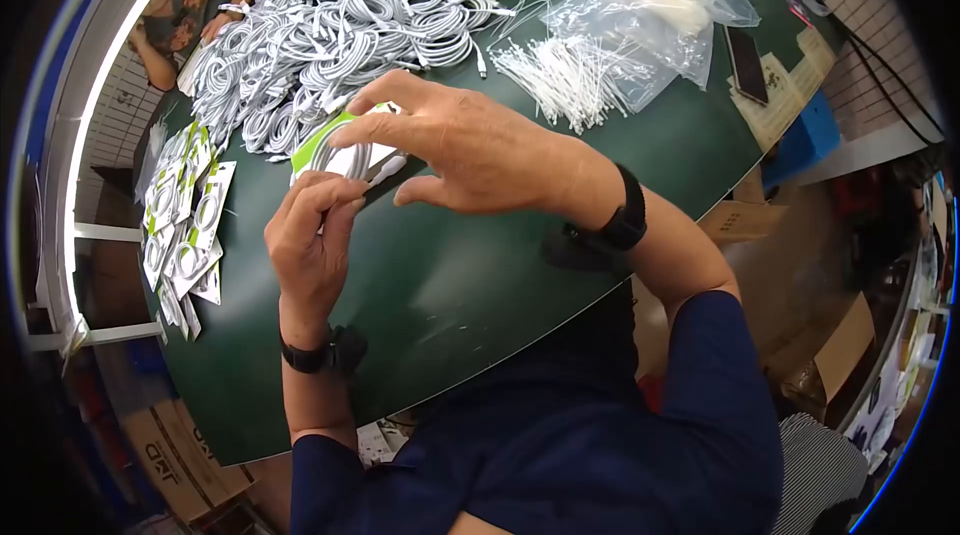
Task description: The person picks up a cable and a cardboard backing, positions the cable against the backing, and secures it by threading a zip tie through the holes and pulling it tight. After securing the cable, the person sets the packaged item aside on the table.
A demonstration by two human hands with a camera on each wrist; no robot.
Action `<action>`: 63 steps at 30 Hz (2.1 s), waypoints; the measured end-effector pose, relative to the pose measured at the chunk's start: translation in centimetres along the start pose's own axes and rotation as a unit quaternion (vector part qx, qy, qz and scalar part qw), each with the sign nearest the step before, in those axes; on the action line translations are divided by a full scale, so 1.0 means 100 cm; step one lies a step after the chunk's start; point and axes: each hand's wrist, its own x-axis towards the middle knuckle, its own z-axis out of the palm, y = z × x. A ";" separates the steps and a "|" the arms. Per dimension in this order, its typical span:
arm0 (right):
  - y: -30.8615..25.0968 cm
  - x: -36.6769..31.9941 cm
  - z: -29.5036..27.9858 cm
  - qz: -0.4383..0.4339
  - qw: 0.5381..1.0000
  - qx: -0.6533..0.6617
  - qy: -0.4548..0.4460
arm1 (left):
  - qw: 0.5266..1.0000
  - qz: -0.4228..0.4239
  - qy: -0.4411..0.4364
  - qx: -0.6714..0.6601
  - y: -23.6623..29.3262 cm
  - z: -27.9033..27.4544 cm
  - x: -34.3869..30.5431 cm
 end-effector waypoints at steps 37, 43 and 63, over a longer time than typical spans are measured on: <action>0.013 -0.020 0.015 0.028 0.995 0.086 -0.051 | 0.975 0.161 -0.153 0.027 -0.042 0.004 -0.002; 0.019 -0.024 0.021 0.021 1.000 -0.003 -0.019 | 0.977 0.129 -0.162 0.049 -0.041 0.001 0.000; 0.048 -0.029 0.010 0.076 0.993 -0.055 0.075 | 0.946 -0.127 -0.209 0.213 -0.113 -0.019 0.013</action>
